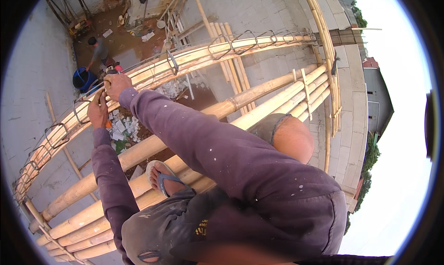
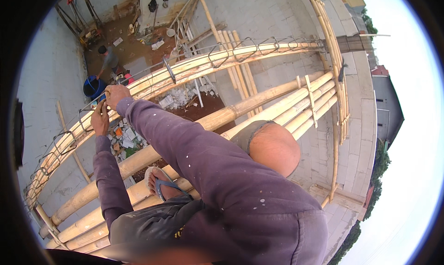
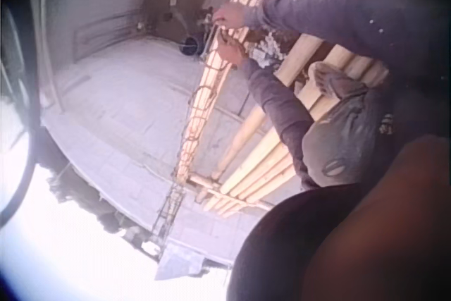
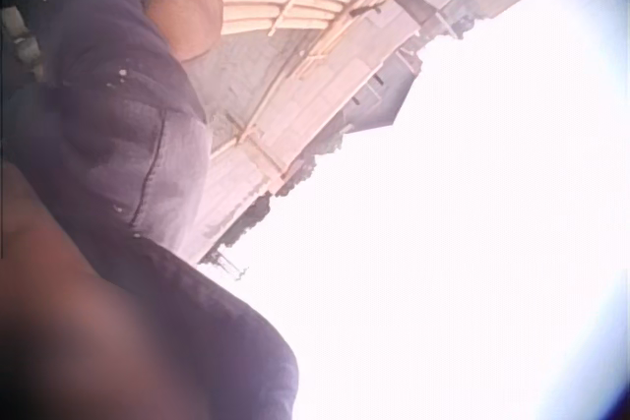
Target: The person stands on bamboo scaffolding and ties metal wire ties around preformed rebar stirrups to secure them to the rebar cage. The worker repeatedly reaches for wire ties, wraps them around the stirrup and longitudinal bars, and twists them tight by hand.
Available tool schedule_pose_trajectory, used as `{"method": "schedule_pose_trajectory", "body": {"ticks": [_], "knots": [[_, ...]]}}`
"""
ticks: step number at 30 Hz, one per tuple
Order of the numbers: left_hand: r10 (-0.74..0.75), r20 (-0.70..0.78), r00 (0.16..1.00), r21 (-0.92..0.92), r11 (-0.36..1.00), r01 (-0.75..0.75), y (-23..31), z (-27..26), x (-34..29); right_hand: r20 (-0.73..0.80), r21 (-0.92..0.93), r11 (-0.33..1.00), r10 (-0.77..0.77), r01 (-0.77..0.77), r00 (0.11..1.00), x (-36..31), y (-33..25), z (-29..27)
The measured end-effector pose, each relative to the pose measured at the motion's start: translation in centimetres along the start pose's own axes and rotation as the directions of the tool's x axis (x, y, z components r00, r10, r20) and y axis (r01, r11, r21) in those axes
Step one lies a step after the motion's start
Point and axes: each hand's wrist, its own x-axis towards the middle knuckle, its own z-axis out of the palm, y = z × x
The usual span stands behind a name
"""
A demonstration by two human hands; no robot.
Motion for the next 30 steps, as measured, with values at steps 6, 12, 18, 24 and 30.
{"method": "schedule_pose_trajectory", "body": {"ticks": [6,12,18,24,30], "knots": [[0.068,-0.039,0.997,0.093,0.994,-0.064,-1.1,0.7,0.1,0.053,-0.027,0.998,-0.047,0.048,0.998,-0.8,0.1,-0.6],[0.074,-0.054,0.996,0.017,0.997,-0.074,-0.2,0.5,0.0,0.016,-0.042,0.995,-0.088,0.089,0.996,-1.0,0.5,-0.4],[0.074,-0.139,0.987,-0.008,0.997,-0.076,0.2,-0.1,-0.5,0.111,0.033,0.996,-0.082,0.079,0.99,0.7,0.8,-0.2],[-0.004,-0.123,0.992,-0.126,0.992,-0.012,0.4,-0.9,-0.5,0.26,0.152,0.988,-0.049,0.01,0.964,2.4,0.1,0.2],[0.02,-0.155,0.988,-0.3,0.952,-0.066,0.3,-1.4,-0.6,0.254,0.235,0.967,-0.155,0.094,0.955,1.6,0.3,0.2]]}}
